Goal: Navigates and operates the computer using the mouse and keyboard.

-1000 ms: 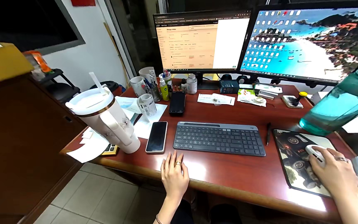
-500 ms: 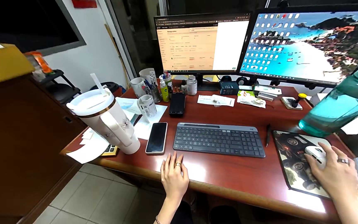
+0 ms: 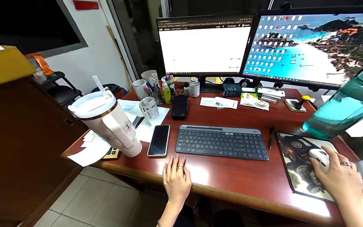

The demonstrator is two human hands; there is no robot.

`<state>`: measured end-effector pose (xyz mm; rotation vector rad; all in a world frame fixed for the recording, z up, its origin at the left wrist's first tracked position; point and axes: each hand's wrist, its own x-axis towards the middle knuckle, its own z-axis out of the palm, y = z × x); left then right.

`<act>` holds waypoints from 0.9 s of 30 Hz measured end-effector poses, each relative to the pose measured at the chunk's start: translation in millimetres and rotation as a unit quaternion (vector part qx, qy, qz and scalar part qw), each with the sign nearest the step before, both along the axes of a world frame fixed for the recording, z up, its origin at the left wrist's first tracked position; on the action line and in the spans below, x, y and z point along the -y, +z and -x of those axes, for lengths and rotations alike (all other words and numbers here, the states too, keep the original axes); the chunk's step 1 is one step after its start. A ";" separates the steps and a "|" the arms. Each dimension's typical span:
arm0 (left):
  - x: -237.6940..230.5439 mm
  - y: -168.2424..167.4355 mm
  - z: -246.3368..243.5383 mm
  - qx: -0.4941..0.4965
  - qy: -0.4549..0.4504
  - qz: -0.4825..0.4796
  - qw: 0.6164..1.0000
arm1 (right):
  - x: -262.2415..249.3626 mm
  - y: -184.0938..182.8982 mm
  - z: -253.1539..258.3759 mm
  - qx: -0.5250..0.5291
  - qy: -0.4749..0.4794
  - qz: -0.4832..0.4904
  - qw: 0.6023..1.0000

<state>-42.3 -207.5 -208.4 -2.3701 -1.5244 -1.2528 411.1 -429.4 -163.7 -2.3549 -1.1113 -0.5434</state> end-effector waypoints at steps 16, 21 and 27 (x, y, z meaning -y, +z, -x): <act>0.0 0.7 -0.2 0.002 -0.003 0.002 1.000 | -0.6 2.4 3.1 -0.010 -0.003 0.001 1.000; 0.1 0.7 -0.1 0.003 -0.005 0.000 1.000 | -0.2 2.2 4.2 -0.014 -0.003 0.001 1.000; 0.3 0.4 0.2 0.003 -0.004 0.000 1.000 | 0.5 1.4 3.4 -0.008 -0.004 0.003 1.000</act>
